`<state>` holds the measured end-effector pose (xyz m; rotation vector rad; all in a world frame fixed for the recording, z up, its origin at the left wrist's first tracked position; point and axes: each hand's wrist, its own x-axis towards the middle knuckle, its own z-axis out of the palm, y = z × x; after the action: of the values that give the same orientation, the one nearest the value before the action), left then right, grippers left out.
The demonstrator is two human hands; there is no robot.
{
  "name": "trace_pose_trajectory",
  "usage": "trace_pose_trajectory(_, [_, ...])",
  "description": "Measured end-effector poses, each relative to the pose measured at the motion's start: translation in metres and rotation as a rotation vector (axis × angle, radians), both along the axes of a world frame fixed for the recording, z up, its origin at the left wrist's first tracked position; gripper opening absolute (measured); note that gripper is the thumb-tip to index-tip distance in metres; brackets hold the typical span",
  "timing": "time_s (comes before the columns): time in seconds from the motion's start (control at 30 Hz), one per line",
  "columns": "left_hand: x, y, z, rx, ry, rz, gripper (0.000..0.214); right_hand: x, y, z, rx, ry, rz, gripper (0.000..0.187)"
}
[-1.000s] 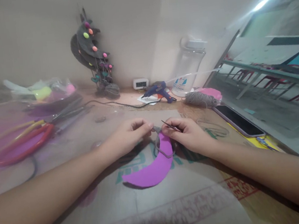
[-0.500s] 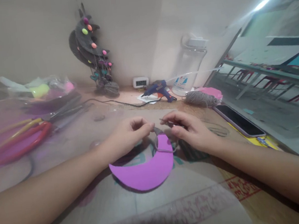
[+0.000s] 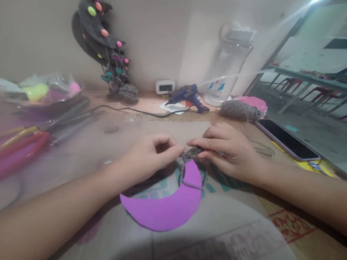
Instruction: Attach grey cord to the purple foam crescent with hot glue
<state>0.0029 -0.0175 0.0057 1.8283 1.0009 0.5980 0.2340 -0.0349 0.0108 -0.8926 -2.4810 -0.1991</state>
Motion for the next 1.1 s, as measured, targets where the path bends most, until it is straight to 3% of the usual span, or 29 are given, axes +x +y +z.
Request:
trace_pose_trajectory(0.63, [-0.0008,-0.0002,-0.0019,0.044,0.000,-0.024,0.034,-0.0013,-0.0011,-0.0002,0.031,-0.062,-0.013,0.028])
trace_pose_trajectory(1.1, [-0.0016,0.0015,-0.0020,-0.047,-0.010,-0.073,0.036,-0.0032,-0.0006,-0.0014,0.141,-0.072,0.020,0.024])
